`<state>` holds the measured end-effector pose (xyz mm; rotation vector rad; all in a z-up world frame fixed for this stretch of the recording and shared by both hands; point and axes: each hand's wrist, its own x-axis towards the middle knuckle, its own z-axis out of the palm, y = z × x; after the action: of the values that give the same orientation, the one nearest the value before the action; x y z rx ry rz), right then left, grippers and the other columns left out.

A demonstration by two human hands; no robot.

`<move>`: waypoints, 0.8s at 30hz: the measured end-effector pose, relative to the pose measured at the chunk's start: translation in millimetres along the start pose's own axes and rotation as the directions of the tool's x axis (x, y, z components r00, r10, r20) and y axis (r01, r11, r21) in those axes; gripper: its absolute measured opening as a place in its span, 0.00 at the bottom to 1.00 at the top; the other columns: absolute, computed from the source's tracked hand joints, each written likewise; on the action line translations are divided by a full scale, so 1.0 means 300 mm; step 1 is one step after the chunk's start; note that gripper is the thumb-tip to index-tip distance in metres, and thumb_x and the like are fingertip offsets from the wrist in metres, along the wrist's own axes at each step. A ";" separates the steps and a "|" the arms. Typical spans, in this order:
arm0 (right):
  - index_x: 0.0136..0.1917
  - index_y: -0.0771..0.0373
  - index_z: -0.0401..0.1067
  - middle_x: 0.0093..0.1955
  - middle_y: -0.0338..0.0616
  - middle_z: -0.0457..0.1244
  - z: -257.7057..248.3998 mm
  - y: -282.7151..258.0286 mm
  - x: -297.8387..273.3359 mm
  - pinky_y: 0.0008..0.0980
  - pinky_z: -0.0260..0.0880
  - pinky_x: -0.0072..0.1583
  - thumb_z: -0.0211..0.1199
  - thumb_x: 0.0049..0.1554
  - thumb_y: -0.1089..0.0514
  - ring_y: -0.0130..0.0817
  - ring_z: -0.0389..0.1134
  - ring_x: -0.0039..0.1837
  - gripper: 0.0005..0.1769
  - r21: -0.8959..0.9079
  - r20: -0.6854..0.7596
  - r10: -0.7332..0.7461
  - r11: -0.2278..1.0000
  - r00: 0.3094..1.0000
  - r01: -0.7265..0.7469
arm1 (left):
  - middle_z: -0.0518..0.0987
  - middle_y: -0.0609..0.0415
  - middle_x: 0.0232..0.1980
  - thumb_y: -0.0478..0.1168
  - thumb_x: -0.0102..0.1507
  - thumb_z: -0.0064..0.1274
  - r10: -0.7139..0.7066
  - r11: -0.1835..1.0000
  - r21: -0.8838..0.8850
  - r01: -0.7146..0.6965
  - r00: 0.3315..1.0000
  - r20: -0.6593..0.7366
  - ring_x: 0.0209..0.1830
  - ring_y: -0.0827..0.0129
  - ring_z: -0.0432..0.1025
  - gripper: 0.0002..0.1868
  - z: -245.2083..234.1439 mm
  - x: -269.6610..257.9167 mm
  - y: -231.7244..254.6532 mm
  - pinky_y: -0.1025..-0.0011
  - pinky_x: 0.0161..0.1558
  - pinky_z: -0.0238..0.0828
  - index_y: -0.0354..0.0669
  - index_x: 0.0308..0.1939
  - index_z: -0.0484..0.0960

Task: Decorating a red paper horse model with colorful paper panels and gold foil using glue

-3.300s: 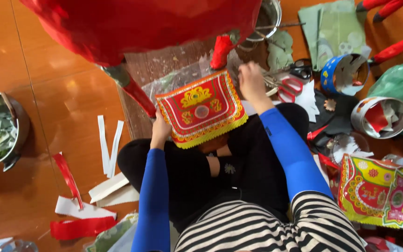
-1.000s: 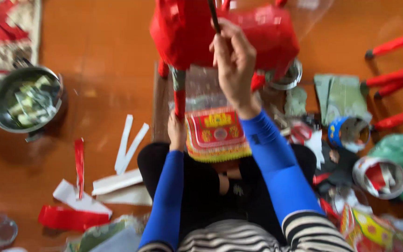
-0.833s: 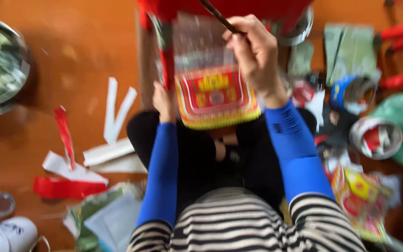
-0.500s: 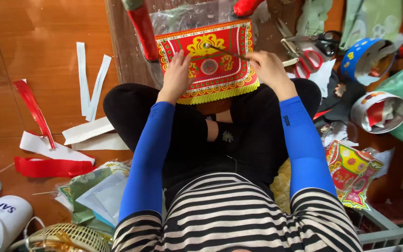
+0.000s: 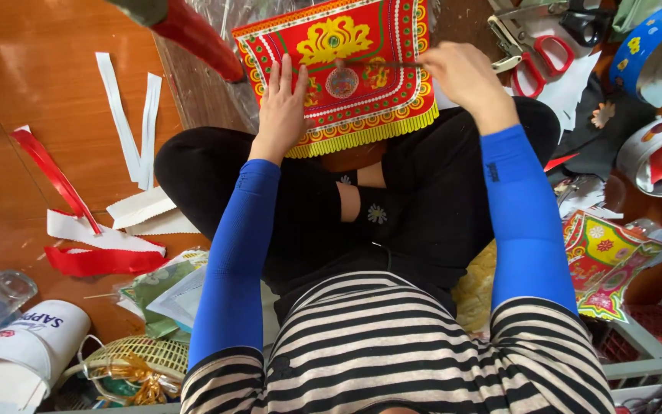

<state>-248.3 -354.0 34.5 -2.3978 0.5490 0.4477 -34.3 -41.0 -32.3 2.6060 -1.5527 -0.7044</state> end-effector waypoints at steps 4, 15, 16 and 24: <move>0.66 0.69 0.82 0.59 0.60 0.75 0.077 -0.012 0.120 0.24 0.64 0.32 0.59 0.69 0.73 0.28 0.60 0.30 0.16 0.054 -0.246 -0.195 0.975 0.949 0.215 | 0.45 0.33 0.88 0.45 0.56 0.76 -0.021 1.000 -0.023 0.021 0.999 0.027 0.88 0.37 0.42 0.59 -0.005 0.000 -0.004 0.41 0.78 0.59 0.43 0.87 0.60; 0.59 0.56 0.86 0.48 0.49 0.71 -0.024 -0.006 -0.184 0.53 0.71 0.53 0.65 0.66 0.59 0.54 0.71 0.46 0.11 -0.082 0.022 -0.004 0.997 1.000 0.006 | 0.46 0.30 0.88 0.39 0.58 0.73 -0.016 1.000 -0.025 0.018 0.998 0.054 0.87 0.35 0.41 0.55 -0.017 0.005 -0.001 0.40 0.78 0.58 0.41 0.86 0.60; 0.60 0.57 0.86 0.49 0.50 0.74 -0.024 -0.001 -0.193 0.54 0.72 0.53 0.64 0.62 0.61 0.59 0.73 0.46 0.15 -0.115 0.042 -0.022 0.993 0.999 0.027 | 0.46 0.31 0.88 0.38 0.58 0.72 -0.020 1.000 -0.023 0.021 0.999 0.037 0.87 0.35 0.42 0.55 -0.011 0.005 -0.003 0.40 0.77 0.60 0.41 0.86 0.61; 0.63 0.62 0.82 0.51 0.53 0.75 -0.026 -0.049 0.002 0.56 0.73 0.48 0.58 0.70 0.62 0.57 0.75 0.45 0.14 -0.092 -0.155 0.021 0.995 0.988 -0.035 | 0.49 0.33 0.87 0.34 0.58 0.65 -0.007 1.000 -0.006 0.006 1.000 -0.018 0.87 0.37 0.45 0.51 0.014 0.007 -0.019 0.43 0.75 0.63 0.43 0.85 0.63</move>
<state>-239.3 -348.8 47.3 -2.5323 0.6435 0.3086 -30.4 -39.0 -38.2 2.6066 -1.5352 -0.6826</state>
